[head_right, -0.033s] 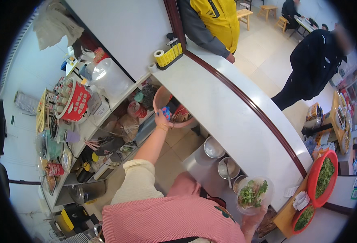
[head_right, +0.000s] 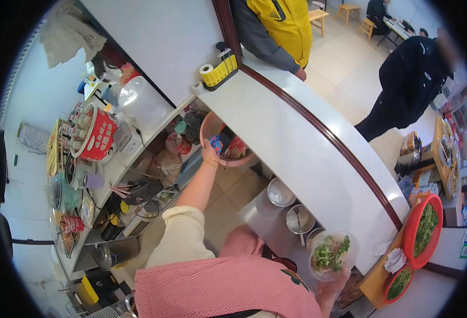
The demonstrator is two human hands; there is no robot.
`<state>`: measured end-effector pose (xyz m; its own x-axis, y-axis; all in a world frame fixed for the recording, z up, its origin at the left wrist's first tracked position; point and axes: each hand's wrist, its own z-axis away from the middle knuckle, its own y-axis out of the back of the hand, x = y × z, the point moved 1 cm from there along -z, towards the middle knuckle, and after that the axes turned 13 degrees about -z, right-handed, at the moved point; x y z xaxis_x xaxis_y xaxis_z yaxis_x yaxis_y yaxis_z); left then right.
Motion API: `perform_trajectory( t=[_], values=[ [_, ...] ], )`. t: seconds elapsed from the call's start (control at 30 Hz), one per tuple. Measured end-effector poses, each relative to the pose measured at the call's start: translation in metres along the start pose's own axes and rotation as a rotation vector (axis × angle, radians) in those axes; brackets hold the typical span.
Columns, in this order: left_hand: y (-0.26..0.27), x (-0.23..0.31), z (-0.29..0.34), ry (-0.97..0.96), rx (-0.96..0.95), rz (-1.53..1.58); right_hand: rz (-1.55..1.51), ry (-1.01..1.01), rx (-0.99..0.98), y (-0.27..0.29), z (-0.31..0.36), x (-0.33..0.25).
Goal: The person assembles multiple noodle bowls by adding noodles, meat, and greens to containers, then ladling broth over them. The person also places a receipt and condiment packets into a plastic bag with the bowl and hands it to a customer.
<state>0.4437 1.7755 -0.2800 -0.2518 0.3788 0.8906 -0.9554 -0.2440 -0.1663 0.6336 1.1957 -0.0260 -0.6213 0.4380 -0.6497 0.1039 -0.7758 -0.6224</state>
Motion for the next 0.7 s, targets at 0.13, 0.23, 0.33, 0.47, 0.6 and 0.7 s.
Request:
perform_trajectory(
  t=[0.13, 0.23, 0.33, 0.47, 0.6, 0.7],
  values=[
    [-0.006, -0.001, -0.032, 0.027, 0.314, -0.437, 0.012, 0.021, 0.071, -0.025, 0.022, 0.004],
    [-0.026, -0.005, 0.044, -0.207, 0.070, -0.336, 0.040, 0.062, 0.040, -0.017, 0.030, 0.002],
    [-0.065, -0.006, 0.195, -0.260, -0.396, -0.249, -0.097, 0.154, -0.021, 0.013, 0.037, -0.005],
    [-0.081, -0.020, 0.420, -0.354, -1.206, -0.510, -0.121, 0.175, 0.273, 0.072, 0.077, -0.006],
    [-0.042, -0.069, 0.599, 0.174, -1.978, -0.429, -0.341, 0.495, 0.256, 0.142, 0.157, -0.020],
    [0.006, -0.118, 0.692, 0.736, -2.343, -0.428, -0.015, 0.650, 0.495, 0.217, 0.238, -0.025]
  ],
)
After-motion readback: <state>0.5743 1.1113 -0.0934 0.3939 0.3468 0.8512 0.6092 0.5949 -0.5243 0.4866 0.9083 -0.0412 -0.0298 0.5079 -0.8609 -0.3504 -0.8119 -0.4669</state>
